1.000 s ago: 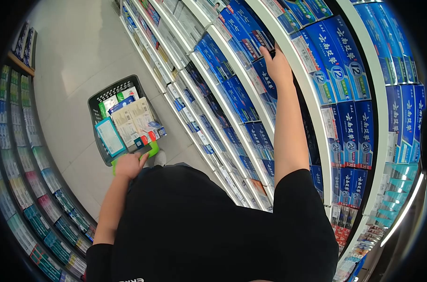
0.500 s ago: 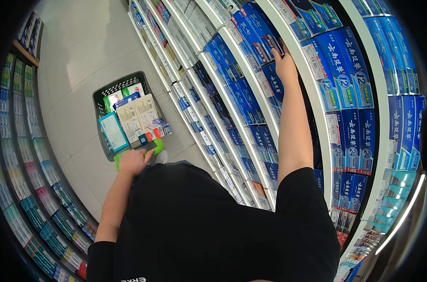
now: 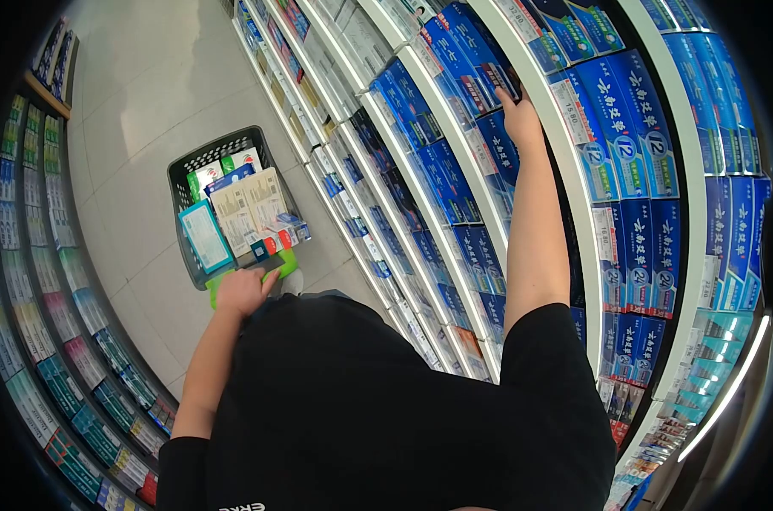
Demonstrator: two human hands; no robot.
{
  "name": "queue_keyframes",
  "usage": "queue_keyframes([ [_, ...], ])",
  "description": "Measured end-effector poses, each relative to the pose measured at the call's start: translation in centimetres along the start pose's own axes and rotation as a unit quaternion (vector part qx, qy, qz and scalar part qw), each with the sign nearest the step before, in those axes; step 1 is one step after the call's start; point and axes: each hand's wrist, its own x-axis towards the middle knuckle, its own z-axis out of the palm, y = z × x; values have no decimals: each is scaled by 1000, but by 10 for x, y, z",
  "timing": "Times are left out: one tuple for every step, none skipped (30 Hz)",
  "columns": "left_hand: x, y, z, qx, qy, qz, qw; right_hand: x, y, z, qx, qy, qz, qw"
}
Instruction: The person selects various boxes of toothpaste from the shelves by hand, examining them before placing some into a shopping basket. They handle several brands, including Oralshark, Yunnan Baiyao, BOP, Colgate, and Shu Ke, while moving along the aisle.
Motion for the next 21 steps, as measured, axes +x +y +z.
queue_keyframes([
  [0, 0, 1, -1, 1, 0, 1000, 1, 3, 1, 6, 2, 0, 1000],
  [0, -1, 3, -1, 2, 0, 1000, 1, 5, 3, 13, 4, -1, 1000],
  [0, -1, 4, -2, 4, 0, 1000, 1, 3, 3, 9, 1, 8, 1000],
  [0, -2, 4, -1, 3, 0, 1000, 0, 0, 1, 7, -1, 18, 1000],
  [0, -2, 5, -1, 3, 0, 1000, 0, -1, 1, 4, -4, 27, 1000],
  [0, -1, 5, 0, 3, 0, 1000, 0, 1, 2, 6, 1, 15, 1000],
  [1, -2, 0, 4, 1, -1, 1000, 3, 6, 3, 11, 7, 8, 1000],
  [2, -2, 1, 3, -1, -2, 1000, 4, 8, 4, 13, 12, -4, 1000],
  [2, -1, 2, 2, -2, -3, 1000, 4, 7, 5, 4, 10, 4, 1000],
  [1, -1, 3, -2, -2, -2, 1000, 4, 7, 6, -5, 7, 13, 1000],
  [1, -1, 3, -6, -2, -1, 1000, 4, 6, 6, -14, 5, 22, 1000],
  [0, 0, 2, -9, -2, 0, 1000, 3, 6, 6, -14, 3, 22, 1000],
  [0, 1, 2, -9, -2, 0, 1000, 3, 6, 6, -13, 0, 22, 1000],
  [1, 2, -4, -5, -3, 0, 1000, 4, 8, 4, -11, 0, 25, 1000],
  [1, 2, -3, -6, -3, -2, 1000, 4, 9, 4, -4, 1, 20, 1000],
  [1, 2, -3, -6, -4, -2, 1000, 4, 10, 5, 3, 3, 15, 1000],
  [1, 1, -1, -7, -6, -2, 1000, 4, 11, 6, 10, 3, 10, 1000],
  [1, 1, 0, -7, -8, -2, 1000, 4, 9, 7, 8, 4, 12, 1000],
  [1, 1, 1, -7, -4, -2, 1000, 4, 8, 7, 5, 4, 15, 1000],
  [0, 1, 1, -8, -1, -2, 1000, 3, 8, 6, 2, 5, 18, 1000],
  [1, 2, -5, -3, 1, -1, 1000, 4, 5, 3, 16, -8, 35, 999],
])
